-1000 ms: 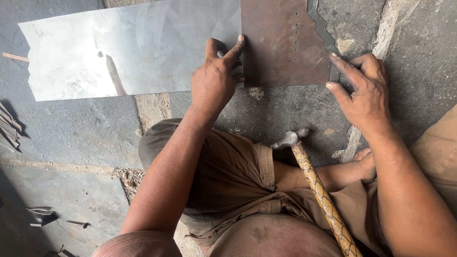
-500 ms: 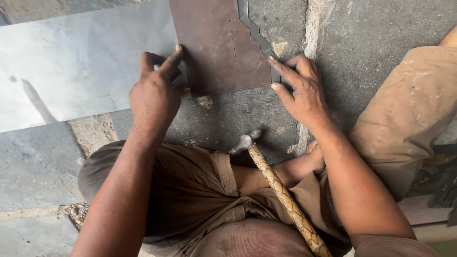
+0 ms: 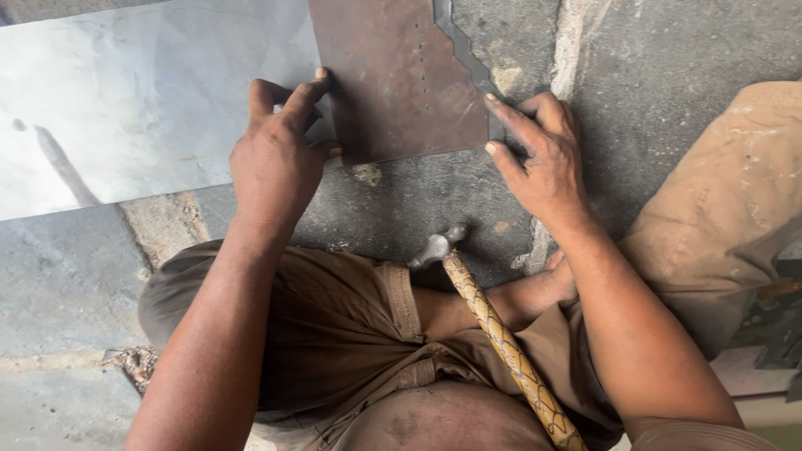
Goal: The person sits on a tiled floor and uses a hammer and chisel to cut and shape metal sheets. They repeatedly position the chisel along the metal, strike it with the hammer to create cuts, and adjust the sheet to continue shaping it.
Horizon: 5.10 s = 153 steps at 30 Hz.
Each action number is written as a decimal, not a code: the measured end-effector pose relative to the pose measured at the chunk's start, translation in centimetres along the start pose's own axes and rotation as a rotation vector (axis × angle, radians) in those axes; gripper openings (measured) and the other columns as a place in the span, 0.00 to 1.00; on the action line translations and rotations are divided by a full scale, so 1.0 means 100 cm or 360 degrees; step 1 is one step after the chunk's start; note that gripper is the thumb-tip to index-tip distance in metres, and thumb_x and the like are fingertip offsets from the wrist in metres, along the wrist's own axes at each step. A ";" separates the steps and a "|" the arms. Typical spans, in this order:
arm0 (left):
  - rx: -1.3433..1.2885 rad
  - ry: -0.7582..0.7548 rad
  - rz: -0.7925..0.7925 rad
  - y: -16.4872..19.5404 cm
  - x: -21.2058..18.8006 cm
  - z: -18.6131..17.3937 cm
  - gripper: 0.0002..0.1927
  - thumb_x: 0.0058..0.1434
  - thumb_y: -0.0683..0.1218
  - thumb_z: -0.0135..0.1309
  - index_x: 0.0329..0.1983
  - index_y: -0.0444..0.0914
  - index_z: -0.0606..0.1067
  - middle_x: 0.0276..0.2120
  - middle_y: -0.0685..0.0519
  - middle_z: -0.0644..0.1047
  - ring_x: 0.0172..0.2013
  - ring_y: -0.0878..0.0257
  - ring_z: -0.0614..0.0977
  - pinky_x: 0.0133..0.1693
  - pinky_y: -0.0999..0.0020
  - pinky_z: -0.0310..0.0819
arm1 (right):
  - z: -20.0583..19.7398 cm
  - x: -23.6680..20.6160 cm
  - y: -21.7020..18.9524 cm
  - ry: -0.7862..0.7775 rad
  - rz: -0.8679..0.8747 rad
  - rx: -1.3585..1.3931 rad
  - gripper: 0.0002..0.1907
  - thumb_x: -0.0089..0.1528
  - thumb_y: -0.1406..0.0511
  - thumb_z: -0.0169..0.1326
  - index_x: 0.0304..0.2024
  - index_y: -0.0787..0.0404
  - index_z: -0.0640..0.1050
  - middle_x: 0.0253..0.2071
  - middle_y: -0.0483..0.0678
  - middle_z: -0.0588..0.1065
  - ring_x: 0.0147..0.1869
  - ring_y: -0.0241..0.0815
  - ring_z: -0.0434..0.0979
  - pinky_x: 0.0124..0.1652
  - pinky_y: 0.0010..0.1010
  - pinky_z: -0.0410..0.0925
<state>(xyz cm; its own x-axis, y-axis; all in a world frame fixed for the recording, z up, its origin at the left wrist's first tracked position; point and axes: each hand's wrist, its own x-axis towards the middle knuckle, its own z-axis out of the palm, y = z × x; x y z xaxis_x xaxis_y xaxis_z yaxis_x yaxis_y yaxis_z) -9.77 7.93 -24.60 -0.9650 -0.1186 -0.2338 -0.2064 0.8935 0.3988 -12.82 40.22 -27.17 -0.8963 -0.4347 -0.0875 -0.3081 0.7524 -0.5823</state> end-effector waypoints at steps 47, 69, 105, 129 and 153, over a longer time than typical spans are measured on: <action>0.0088 -0.0117 -0.0050 0.006 0.002 -0.015 0.39 0.49 0.48 0.72 0.66 0.53 0.72 0.51 0.49 0.72 0.36 0.53 0.84 0.32 0.57 0.79 | 0.000 0.001 -0.005 0.0024 -0.0008 0.0006 0.29 0.63 0.63 0.64 0.67 0.52 0.76 0.47 0.47 0.67 0.54 0.46 0.67 0.63 0.42 0.62; 0.0093 -0.0188 -0.0097 0.023 -0.022 -0.033 0.39 0.50 0.50 0.71 0.66 0.56 0.71 0.53 0.50 0.73 0.42 0.51 0.84 0.41 0.54 0.80 | -0.013 -0.019 -0.014 0.0071 -0.0049 -0.0014 0.29 0.61 0.63 0.65 0.65 0.51 0.77 0.46 0.49 0.67 0.55 0.47 0.68 0.62 0.43 0.62; 0.0020 -0.0103 -0.0129 -0.024 -0.111 -0.049 0.33 0.54 0.51 0.70 0.63 0.58 0.73 0.59 0.51 0.70 0.52 0.52 0.81 0.50 0.58 0.77 | -0.077 -0.336 -0.287 -0.0705 0.0902 0.1226 0.38 0.57 0.70 0.59 0.70 0.59 0.66 0.46 0.47 0.76 0.46 0.34 0.76 0.43 0.24 0.72; -0.0109 0.0122 0.0053 -0.019 -0.058 -0.019 0.24 0.52 0.49 0.68 0.53 0.46 0.78 0.48 0.43 0.78 0.44 0.45 0.83 0.45 0.52 0.79 | -0.097 -0.272 -0.203 -0.0613 0.0862 0.1639 0.44 0.52 0.74 0.61 0.71 0.67 0.63 0.53 0.50 0.74 0.50 0.35 0.74 0.49 0.26 0.72; -0.1053 0.0406 -0.0370 0.048 -0.086 0.025 0.15 0.63 0.46 0.60 0.50 0.36 0.74 0.38 0.44 0.85 0.39 0.55 0.88 0.44 0.59 0.81 | -0.088 -0.283 -0.166 -0.0103 0.0603 0.0356 0.40 0.58 0.67 0.59 0.72 0.62 0.60 0.51 0.67 0.76 0.53 0.64 0.79 0.50 0.45 0.71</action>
<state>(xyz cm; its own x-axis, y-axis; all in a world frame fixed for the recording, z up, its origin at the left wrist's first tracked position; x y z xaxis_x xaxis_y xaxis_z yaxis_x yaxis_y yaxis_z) -2.08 14.35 -22.86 -0.8755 -0.4416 -0.1963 -0.3863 0.3955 0.8332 14.79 44.42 -7.89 -0.9086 -0.1845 -0.3746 0.1211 0.7421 -0.6592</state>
